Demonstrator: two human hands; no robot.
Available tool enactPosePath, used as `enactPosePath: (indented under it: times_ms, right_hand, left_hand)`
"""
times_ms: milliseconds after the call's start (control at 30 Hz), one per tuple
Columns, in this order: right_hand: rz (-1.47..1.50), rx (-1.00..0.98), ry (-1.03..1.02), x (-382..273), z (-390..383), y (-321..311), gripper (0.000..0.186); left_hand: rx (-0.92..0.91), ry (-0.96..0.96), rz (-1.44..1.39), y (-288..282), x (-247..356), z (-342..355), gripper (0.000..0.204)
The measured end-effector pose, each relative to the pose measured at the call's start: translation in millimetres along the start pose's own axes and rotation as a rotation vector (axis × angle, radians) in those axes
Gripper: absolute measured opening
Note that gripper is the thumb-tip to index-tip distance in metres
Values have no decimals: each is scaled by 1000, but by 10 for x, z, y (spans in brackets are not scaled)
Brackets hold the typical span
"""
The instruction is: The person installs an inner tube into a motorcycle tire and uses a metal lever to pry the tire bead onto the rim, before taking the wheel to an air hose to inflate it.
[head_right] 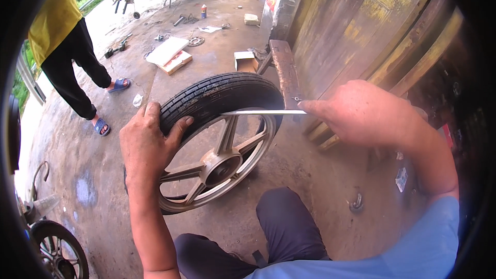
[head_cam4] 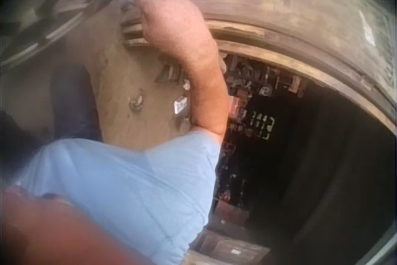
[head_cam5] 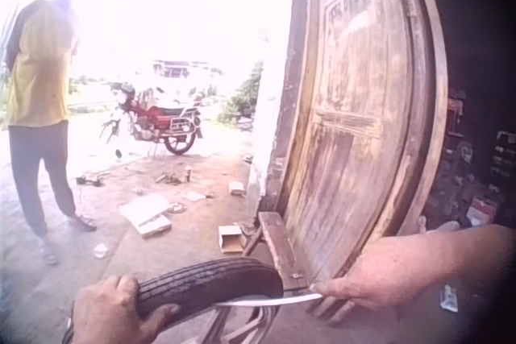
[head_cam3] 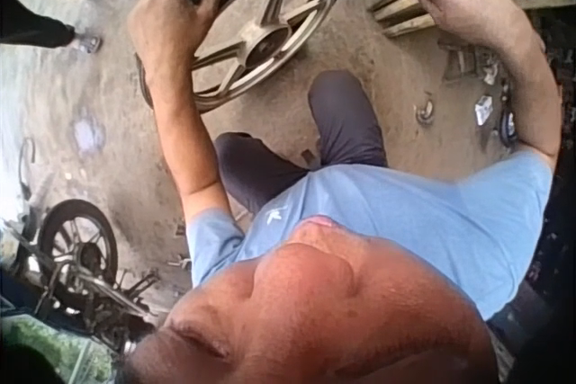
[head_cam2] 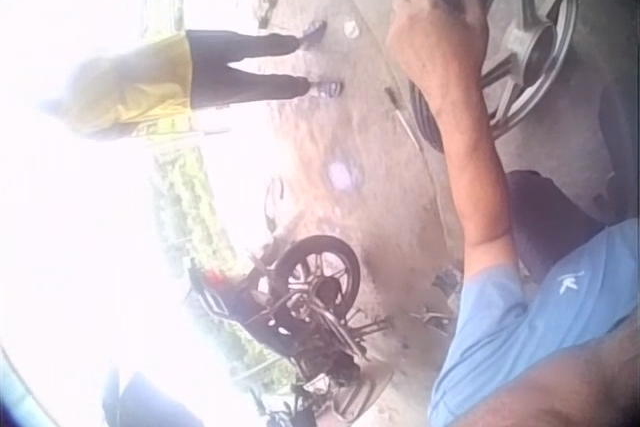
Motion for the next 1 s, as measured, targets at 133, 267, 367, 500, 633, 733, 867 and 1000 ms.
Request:
enactPosePath:
  times_ms: [133,267,367,500,633,733,867,1000]
  right_hand:
    - [265,122,69,-139,-179,774,54]
    - [604,337,71,-508,-131,1655,56]
    - [746,521,26,-699,48,2132,60]
    - [914,681,57,-906,308,2456,55]
    - [883,722,79,-756,443,2725,50]
    - [979,659,320,-460,305,3286,33]
    - [1022,387,606,-309,-129,4804,19]
    - [854,199,559,-644,-647,6532,22]
  left_hand:
    - [22,4,21,-47,-32,6,53]
    - [44,33,34,87,-71,-8,60]
    - [20,7,14,51,-71,8,60]
    - [28,14,27,82,-102,35,59]
    - [4,25,5,83,-133,1,62]
    - [25,60,-6,59,-169,-30,69]
    - [-28,108,3,63,-173,-81,87]
    - [-53,133,30,140,-154,-96,96]
Point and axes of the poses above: each hand's wrist, its own z-axis towards the middle knuckle, its own y-axis out of the palm, x = y × z, the point moved 4 cm from there along z, towards the middle knuckle, and after that the axes turned 1 degree about y, right-handed, at the moved point
